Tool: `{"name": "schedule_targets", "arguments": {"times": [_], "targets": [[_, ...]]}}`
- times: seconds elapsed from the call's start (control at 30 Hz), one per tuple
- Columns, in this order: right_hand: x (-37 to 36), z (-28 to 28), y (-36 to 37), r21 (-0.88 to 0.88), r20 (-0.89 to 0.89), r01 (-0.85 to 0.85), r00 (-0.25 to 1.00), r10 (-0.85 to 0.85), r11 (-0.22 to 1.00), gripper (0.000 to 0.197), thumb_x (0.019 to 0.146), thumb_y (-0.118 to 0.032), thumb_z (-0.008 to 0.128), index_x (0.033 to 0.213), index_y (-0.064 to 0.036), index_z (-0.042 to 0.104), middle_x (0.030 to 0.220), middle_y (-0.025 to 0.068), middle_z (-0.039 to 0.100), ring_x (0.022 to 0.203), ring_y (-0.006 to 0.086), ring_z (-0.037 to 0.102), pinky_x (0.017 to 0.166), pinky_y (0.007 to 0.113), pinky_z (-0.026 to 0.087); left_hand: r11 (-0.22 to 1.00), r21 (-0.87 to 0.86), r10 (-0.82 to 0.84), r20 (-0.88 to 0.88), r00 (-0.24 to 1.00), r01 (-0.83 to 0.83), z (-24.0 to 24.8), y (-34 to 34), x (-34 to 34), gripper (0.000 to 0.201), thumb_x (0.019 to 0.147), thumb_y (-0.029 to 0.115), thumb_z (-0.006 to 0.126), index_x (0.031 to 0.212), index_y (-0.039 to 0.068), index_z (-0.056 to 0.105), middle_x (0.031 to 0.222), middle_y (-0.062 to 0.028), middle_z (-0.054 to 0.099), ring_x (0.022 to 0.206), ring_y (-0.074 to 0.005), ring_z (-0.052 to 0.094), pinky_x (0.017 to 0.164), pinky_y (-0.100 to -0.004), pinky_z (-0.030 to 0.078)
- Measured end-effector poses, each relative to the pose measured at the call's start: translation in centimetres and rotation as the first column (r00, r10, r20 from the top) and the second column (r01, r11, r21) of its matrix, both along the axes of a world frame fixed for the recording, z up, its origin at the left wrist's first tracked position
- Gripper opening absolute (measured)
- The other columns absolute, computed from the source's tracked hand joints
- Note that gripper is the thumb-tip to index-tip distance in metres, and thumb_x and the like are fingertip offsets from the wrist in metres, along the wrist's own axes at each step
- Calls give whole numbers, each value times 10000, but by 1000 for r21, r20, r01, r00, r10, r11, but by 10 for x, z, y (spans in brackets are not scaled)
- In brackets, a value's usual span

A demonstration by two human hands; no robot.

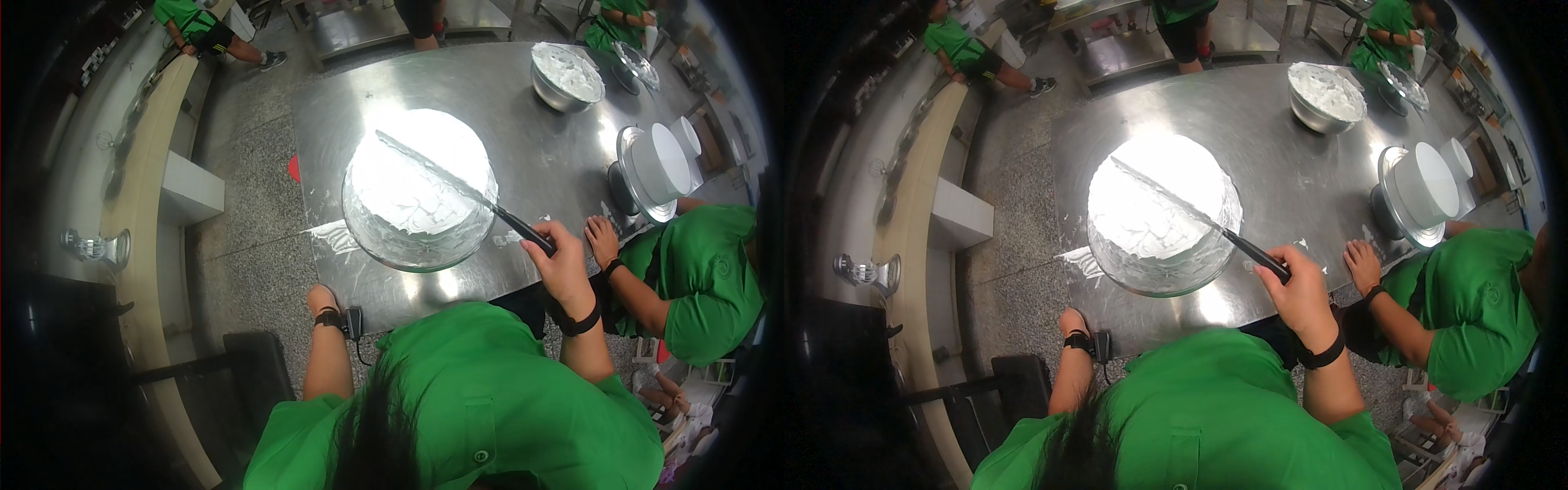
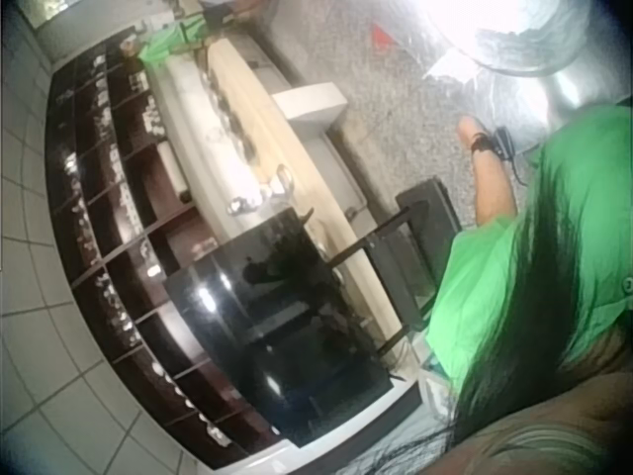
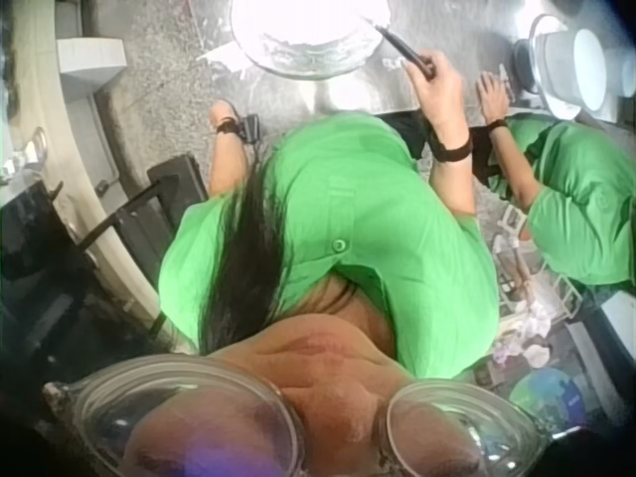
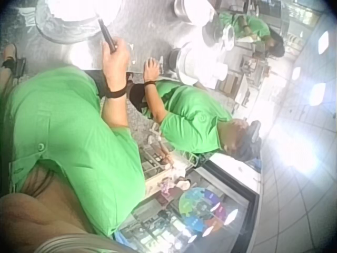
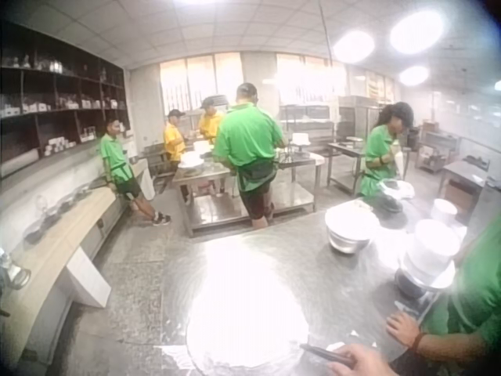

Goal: Apply and smooth white frosting over a round cake using a spatula.

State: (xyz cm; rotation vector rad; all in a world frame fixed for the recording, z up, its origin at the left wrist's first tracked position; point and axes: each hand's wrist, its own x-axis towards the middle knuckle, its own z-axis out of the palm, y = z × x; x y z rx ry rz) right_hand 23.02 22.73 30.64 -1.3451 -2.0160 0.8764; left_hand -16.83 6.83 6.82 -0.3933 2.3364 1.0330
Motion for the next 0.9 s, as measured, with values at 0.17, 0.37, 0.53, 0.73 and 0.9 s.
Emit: {"name": "schedule_targets", "arguments": {"times": [0.17,0.37,0.53,0.73,0.9], "targets": [[-4,3,1,112,45,26,998,-32,993,284,813,-202,713,995,3,639,777,174,645,660,265,628,626,327,488,1000,-11,-3,-26,1000,3,4,4,4,487,916,254,360,1138,-127,567,1195,-286,576,1066,-427,569,918,-446,423],[0,-1,4,-108,113,-21,993,33,994,292,817,-241,703,957,9,646,788,180,638,679,296,617,612,345,470,997,64,46,17,999,-47,6,4,6,493,905,249,394,1185,-132,534,1226,-269,564,1090,-409,559,940,-429,415],[3,-12,1,-99,35,-49,998,53,994,280,791,-196,728,964,-2,624,792,169,622,688,307,608,614,347,462,999,49,20,35,999,-21,14,5,8,520,904,270,435,1222,-135,507,1255,-255,550,1109,-396,550,957,-411,411],[-5,7,-6,140,38,-116,993,112,983,307,774,-152,736,1020,-19,608,830,162,618,710,325,601,639,367,474,998,68,15,21,1000,-17,9,3,6,523,903,280,435,1225,-125,511,1257,-242,553,1112,-388,551,955,-419,414],[-5,14,-4,310,92,-230,973,212,922,347,783,-154,720,1081,-17,605,844,167,622,747,347,595,687,397,472,995,55,81,55,995,-84,-4,1,0,506,889,250,419,1217,-122,516,1233,-238,565,1085,-383,563,949,-411,415]]}}
